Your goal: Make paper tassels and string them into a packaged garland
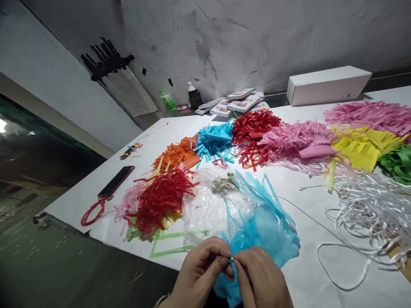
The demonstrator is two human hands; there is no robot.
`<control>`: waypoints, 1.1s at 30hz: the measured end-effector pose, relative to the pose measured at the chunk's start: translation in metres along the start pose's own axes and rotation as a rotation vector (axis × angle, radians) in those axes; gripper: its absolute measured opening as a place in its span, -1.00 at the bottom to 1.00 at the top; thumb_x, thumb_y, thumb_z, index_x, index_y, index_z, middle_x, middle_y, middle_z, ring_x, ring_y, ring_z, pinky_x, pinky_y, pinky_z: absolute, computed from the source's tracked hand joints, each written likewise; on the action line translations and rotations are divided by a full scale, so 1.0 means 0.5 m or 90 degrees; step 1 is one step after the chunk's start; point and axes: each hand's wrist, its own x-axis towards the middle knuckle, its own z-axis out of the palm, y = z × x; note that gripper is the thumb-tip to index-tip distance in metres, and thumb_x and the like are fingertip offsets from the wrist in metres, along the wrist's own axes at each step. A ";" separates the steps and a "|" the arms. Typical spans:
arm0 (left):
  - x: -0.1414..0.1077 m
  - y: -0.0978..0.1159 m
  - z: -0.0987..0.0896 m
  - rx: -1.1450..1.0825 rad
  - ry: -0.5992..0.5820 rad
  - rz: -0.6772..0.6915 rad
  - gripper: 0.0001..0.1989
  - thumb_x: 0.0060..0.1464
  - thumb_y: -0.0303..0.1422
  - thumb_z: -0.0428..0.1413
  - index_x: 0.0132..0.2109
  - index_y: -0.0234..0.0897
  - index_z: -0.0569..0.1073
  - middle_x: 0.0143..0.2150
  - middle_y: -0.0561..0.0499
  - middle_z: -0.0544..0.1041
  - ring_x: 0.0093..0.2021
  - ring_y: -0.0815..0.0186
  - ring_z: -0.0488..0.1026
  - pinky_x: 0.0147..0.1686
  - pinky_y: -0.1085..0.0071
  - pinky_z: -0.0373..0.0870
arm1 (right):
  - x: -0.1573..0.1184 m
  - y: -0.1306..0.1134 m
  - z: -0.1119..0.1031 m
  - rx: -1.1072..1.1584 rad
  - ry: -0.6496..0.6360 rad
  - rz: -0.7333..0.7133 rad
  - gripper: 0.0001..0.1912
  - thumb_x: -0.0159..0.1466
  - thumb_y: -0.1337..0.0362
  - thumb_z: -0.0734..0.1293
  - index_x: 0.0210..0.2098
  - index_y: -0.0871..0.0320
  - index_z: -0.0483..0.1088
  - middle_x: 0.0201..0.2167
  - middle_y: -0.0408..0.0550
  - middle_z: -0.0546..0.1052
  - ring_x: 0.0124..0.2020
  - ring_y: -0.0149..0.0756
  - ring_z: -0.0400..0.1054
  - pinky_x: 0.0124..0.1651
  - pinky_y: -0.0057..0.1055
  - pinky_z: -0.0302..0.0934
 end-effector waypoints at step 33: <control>0.011 0.008 0.010 -0.213 0.058 -0.295 -0.58 -0.18 -0.08 0.45 -0.37 -0.36 0.59 -0.67 0.08 0.50 -0.68 0.46 0.42 -0.62 0.60 0.32 | 0.015 0.005 -0.014 -0.081 0.085 -0.134 -0.80 0.39 0.42 0.25 -0.08 0.15 0.48 -0.29 -0.06 0.62 -0.24 -0.29 0.57 -0.09 -0.42 0.47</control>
